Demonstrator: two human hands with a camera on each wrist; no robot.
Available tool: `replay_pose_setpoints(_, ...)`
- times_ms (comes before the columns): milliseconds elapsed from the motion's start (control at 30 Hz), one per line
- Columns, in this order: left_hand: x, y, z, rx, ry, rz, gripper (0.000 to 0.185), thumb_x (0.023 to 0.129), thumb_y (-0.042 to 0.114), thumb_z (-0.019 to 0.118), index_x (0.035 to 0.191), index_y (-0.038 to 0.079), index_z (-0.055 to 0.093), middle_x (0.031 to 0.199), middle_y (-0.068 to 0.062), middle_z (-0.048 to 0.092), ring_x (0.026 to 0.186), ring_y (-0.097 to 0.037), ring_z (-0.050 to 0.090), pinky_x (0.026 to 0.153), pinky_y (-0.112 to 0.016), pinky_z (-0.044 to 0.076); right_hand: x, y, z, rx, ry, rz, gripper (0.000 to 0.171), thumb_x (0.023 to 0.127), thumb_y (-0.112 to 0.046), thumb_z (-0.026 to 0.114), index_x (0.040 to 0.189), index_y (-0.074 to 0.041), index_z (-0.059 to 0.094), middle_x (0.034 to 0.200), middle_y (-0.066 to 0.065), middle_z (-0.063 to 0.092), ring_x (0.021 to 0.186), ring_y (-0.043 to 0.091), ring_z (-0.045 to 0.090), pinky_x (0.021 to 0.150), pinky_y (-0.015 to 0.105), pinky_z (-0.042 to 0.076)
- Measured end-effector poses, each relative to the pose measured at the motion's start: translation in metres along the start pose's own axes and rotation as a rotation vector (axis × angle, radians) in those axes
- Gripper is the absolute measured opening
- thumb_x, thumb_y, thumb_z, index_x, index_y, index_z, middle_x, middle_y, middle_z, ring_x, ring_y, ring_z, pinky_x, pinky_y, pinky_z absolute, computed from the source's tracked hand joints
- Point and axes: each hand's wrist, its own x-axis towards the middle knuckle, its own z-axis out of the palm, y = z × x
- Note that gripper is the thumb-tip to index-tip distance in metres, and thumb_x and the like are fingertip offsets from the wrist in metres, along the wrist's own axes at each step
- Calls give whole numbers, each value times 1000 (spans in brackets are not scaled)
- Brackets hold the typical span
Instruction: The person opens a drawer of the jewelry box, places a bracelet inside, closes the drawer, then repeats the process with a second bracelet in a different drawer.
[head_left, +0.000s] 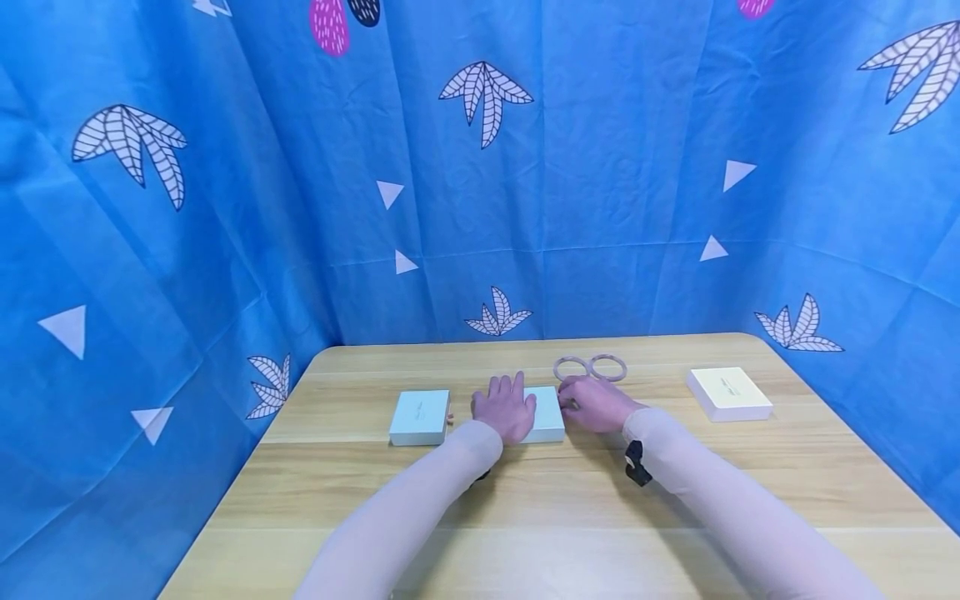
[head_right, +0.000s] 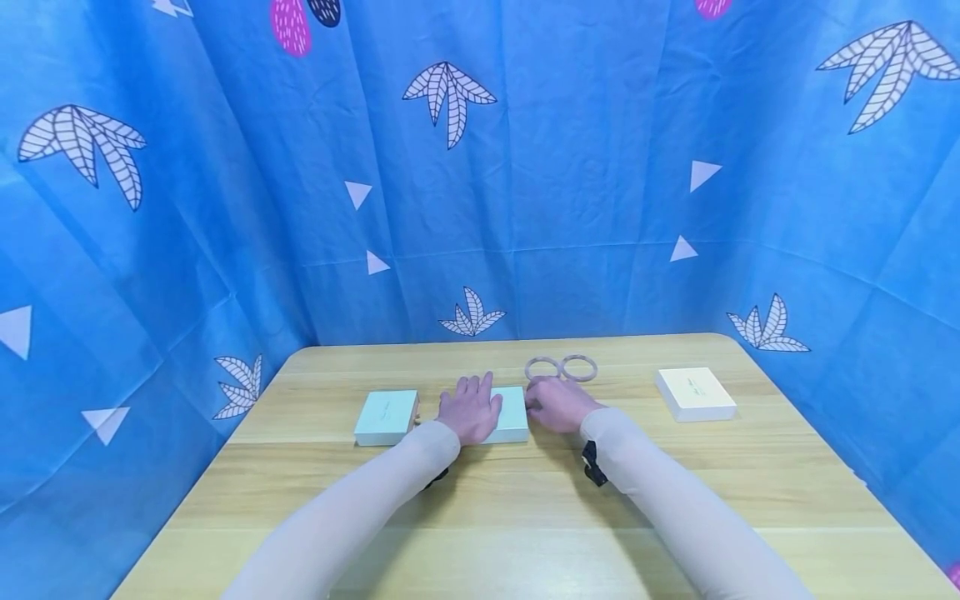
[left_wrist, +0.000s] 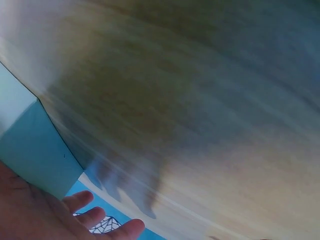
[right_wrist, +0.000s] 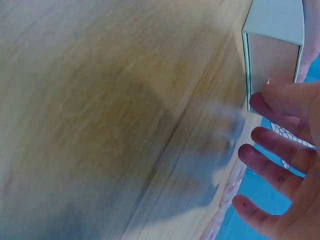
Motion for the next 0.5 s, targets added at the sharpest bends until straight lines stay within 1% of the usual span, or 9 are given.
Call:
replay_pose_setpoints(133, 2, 0, 1, 1, -14, -8, 65, 106, 51, 21, 162, 19, 20, 161, -9, 34, 151, -31, 25, 111, -62, 34, 0, 0, 0, 2, -4, 10, 10, 90, -12, 70, 92, -17, 79, 112, 5, 72, 106, 25, 69, 93, 50, 54)
replay_pose_setpoints(267, 6, -2, 6, -2, -28, -9, 66, 106, 53, 19, 163, 21, 18, 162, -8, 32, 152, -30, 24, 112, -62, 32, 0, 0, 1, 12, -3, 14, 11, 89, -9, 70, 91, -15, 79, 111, 6, 72, 106, 27, 68, 90, 55, 54)
replay_pose_setpoints(333, 7, -3, 7, -6, -21, -7, 65, 106, 53, 19, 163, 21, 19, 162, -8, 34, 151, -30, 25, 112, -62, 32, 1, 0, 2, 11, -3, 18, 11, 88, -9, 70, 90, -15, 79, 110, 6, 72, 105, 27, 69, 90, 55, 54)
replay_pose_setpoints(500, 10, -4, 9, -16, -25, -6, 64, 106, 52, 19, 163, 22, 20, 163, -8, 32, 152, -31, 24, 112, -62, 32, 2, 2, 5, -4, 0, 20, 11, 88, -9, 70, 85, -16, 77, 108, 4, 72, 103, 24, 68, 88, 49, 56)
